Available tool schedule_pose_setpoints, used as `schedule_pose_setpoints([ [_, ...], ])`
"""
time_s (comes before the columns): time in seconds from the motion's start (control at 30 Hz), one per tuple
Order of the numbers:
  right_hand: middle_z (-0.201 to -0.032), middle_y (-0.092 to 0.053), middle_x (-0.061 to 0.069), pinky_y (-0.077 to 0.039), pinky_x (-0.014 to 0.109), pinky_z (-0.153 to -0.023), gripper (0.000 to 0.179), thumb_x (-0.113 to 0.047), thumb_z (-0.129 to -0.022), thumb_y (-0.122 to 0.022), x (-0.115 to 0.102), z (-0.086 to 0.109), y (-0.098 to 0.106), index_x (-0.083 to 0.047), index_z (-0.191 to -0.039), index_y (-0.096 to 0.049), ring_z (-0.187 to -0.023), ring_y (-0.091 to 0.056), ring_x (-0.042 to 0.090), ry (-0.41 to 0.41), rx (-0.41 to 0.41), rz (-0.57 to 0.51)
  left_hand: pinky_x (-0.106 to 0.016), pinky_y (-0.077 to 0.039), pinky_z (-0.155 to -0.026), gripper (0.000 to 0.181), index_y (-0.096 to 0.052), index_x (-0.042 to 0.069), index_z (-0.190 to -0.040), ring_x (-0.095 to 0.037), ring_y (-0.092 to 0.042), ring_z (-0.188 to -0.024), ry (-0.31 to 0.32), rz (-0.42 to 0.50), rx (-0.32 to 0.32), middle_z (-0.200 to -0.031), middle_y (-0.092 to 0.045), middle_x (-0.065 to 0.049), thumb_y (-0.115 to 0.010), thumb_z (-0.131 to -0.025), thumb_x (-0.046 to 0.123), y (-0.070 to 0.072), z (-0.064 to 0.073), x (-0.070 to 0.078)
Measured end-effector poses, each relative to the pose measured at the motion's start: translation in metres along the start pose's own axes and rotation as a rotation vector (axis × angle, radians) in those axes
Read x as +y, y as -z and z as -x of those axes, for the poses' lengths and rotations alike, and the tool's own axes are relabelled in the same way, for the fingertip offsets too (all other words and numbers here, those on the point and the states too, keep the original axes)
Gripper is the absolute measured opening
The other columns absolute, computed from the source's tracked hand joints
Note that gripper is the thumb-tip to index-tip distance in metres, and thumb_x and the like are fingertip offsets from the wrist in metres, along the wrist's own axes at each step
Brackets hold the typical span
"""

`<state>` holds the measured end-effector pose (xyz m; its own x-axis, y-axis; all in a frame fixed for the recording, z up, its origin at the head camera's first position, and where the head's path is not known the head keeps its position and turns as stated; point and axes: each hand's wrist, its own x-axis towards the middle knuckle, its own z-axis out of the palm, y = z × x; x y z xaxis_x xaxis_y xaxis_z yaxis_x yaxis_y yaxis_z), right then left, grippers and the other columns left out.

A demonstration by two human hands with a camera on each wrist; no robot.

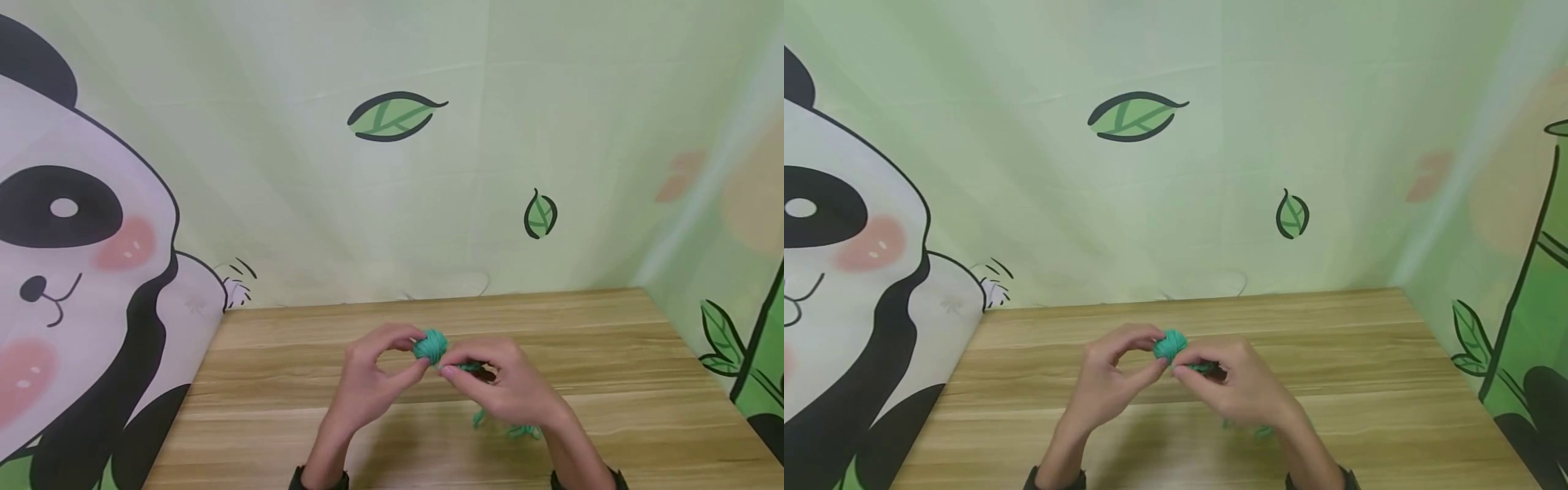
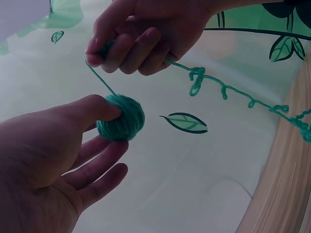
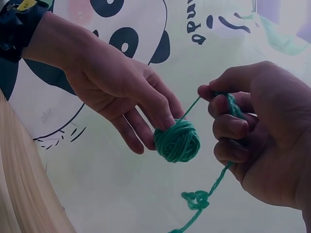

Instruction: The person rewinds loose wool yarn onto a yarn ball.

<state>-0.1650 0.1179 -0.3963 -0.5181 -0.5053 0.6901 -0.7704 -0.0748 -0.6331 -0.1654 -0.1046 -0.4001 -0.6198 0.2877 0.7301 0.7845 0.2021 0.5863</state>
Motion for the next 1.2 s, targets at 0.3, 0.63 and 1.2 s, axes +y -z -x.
schedule_pose_setpoints([
  [0.3,-0.07,-0.058,0.007,-0.033,0.031,-0.034,0.025,0.026,-0.086,-0.059,0.001,0.005,0.003,0.007,-0.096,-0.071,-0.052,-0.042,0.012,-0.048,0.188,-0.103,-0.035,-0.065,-0.078,0.027,-0.073,-0.003,-0.104,-0.017,-0.071,-0.088,0.038,0.061,-0.109,-0.101,-0.076,-0.012,-0.081,-0.079,-0.009,0.0,0.003,0.003],
  [0.63,-0.066,-0.06,0.002,-0.034,0.023,-0.036,0.025,0.021,-0.088,-0.065,0.013,0.003,0.002,0.0,-0.099,-0.074,-0.051,-0.043,0.007,-0.118,0.257,0.092,-0.035,-0.063,-0.084,0.026,-0.073,-0.001,-0.109,-0.015,-0.069,-0.097,0.034,0.278,-0.277,-0.105,-0.075,-0.01,-0.079,-0.084,-0.007,0.0,0.005,0.007],
  [1.2,-0.063,-0.061,0.005,-0.039,0.019,-0.041,0.012,0.011,-0.092,-0.069,0.023,-0.007,0.0,0.001,-0.094,-0.076,-0.05,-0.045,0.01,-0.23,0.205,0.292,-0.044,-0.063,-0.086,0.035,-0.066,-0.013,-0.114,-0.028,-0.069,-0.101,-0.002,0.45,-0.138,-0.112,-0.07,-0.026,-0.074,-0.081,-0.02,0.002,0.013,-0.009],
])
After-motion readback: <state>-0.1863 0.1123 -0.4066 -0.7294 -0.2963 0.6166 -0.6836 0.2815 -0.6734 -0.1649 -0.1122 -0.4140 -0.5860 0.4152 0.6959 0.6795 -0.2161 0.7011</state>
